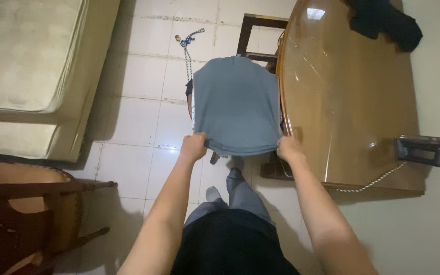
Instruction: The person irons a gray t-shirt on a wooden table, then flips it over and smooths it. They then pick up a black t-shirt, lay it flat, and iron it thoroughly. The person uses a handheld iron and handles the shirts by hand.
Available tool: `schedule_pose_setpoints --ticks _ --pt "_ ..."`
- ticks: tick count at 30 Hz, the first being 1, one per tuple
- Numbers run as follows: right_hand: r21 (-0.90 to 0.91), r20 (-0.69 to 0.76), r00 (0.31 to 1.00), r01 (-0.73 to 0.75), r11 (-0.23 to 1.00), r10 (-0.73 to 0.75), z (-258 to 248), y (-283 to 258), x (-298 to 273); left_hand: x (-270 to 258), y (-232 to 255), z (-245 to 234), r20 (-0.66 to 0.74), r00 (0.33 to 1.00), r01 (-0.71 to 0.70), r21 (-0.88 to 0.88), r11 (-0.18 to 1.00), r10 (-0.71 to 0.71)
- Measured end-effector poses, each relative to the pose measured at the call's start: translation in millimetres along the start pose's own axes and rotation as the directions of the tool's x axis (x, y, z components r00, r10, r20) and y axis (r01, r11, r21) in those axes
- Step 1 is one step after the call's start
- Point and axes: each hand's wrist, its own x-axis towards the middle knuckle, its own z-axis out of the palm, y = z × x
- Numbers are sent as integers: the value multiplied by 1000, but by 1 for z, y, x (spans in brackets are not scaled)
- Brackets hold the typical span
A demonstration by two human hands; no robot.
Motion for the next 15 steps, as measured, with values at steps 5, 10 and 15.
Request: schedule_pose_setpoints --ticks 5,10,15 --pt "-7 103 993 -65 998 65 28 -4 -12 -12 0 27 102 992 79 12 997 -79" --pt "-69 177 980 -75 995 87 34 -11 -17 -12 11 20 309 942 121 60 991 -134" --pt "-45 292 956 -3 999 16 13 -29 -17 6 19 13 409 904 131 18 991 -127"
